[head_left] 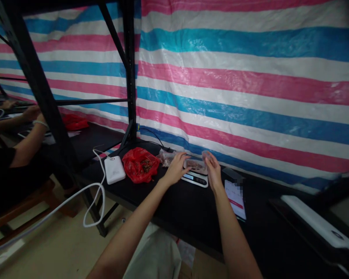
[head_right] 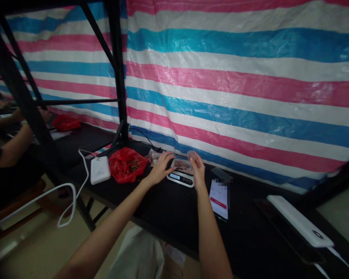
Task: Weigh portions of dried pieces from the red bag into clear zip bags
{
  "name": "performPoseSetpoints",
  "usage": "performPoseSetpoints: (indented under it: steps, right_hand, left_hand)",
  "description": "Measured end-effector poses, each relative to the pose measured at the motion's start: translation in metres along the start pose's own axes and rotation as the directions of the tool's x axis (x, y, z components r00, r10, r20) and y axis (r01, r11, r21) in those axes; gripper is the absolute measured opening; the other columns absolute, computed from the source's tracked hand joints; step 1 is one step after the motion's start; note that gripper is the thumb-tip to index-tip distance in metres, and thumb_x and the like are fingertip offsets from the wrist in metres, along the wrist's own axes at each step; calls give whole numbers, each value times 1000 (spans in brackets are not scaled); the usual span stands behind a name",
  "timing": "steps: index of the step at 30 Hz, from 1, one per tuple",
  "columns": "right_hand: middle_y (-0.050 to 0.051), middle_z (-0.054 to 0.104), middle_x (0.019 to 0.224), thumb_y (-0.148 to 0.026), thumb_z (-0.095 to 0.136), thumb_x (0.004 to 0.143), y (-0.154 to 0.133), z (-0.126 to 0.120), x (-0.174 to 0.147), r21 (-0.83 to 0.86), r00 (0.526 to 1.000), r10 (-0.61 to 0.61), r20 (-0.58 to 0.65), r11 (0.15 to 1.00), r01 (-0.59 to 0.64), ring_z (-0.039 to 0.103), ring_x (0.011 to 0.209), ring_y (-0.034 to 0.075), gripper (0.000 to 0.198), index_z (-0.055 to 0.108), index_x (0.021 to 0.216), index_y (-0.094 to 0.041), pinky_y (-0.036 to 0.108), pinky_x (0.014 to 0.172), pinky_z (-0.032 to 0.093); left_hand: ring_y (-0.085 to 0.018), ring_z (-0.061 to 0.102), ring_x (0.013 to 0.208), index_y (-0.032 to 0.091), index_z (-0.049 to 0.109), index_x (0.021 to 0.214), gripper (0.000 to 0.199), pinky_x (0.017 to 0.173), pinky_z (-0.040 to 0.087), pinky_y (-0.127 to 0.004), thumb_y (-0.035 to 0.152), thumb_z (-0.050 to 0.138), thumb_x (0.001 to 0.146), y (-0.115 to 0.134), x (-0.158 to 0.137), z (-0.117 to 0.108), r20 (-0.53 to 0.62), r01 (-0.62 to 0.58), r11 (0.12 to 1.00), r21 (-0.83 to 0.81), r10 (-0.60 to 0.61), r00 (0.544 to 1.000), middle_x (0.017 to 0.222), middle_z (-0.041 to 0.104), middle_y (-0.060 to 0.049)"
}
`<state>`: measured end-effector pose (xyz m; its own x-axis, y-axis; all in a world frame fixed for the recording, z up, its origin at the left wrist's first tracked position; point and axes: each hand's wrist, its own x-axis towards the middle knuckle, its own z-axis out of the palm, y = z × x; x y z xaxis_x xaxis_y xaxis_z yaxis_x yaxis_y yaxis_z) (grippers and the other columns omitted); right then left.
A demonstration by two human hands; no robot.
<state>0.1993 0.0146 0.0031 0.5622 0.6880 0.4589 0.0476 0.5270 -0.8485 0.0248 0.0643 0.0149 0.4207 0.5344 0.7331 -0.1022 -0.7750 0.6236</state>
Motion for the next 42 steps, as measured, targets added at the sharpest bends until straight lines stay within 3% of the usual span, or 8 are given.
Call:
performPoseSetpoints:
  steps: [4,10,15,20,25,35,38,42]
  right_hand:
    - [9,60,113,-39,63,70,8,-8,5,47,996,-16,-91,999,20,55,106,20,52,48,116,-19,41,94,39]
    - [6,63,101,-42,59,71,9,-13,7,-8,979,-30,-203,1000,29,60,94,17,43,47,107,-22,34,84,45]
    - [8,57,116,-43,54,75,7,-18,10,-99,969,-78,-234,994,56,56,101,19,44,51,112,-20,32,81,45]
    - [8,53,121,-40,56,75,4,-14,9,-168,976,-149,-156,978,122,51,108,19,47,49,116,-19,35,91,39]
    - [8,58,110,-40,58,73,-2,-5,6,-243,963,-225,-149,952,185,54,101,18,45,46,112,-20,36,89,41]
    - [7,54,118,-36,50,80,-16,-2,-1,-391,947,-321,-29,875,285,50,106,20,38,51,114,-22,31,82,42]
    - [7,53,117,-38,50,79,-16,-5,-1,-451,935,-347,-71,847,280,51,102,19,38,54,113,-21,30,79,43]
    - [9,56,112,-41,53,75,-4,-13,3,-456,915,-309,-258,874,166,56,91,18,39,55,107,-19,31,78,44]
  left_hand:
    - [-27,54,104,20,64,91,51,94,36,-34,31,80,44,-41,44,43,143,-46,996,-75,57,988,104,62,-12]
    - [-26,60,92,21,66,75,49,96,34,-36,14,82,29,-59,57,77,164,293,882,-370,-248,955,87,68,-8]
    - [-24,57,94,18,67,93,52,94,36,-34,17,81,43,-52,50,69,168,347,837,-423,-304,938,95,66,-8]
    - [-19,59,73,15,60,112,54,74,45,-30,29,72,61,-38,50,57,322,430,803,-414,-313,894,84,67,-6]
    - [-18,59,75,11,62,106,51,69,47,-27,30,73,60,-40,52,58,357,415,786,-459,-265,896,84,67,-7]
    - [-20,60,80,11,63,103,48,72,47,-30,31,73,61,-41,52,53,413,422,799,-428,-243,878,94,66,-9]
    - [-19,60,76,13,61,109,52,71,46,-29,32,72,62,-40,53,50,356,386,836,-389,-250,900,93,66,-9]
    - [-23,57,91,16,60,109,48,85,41,-33,31,70,65,-46,53,53,106,187,953,-239,-166,981,100,64,-9]
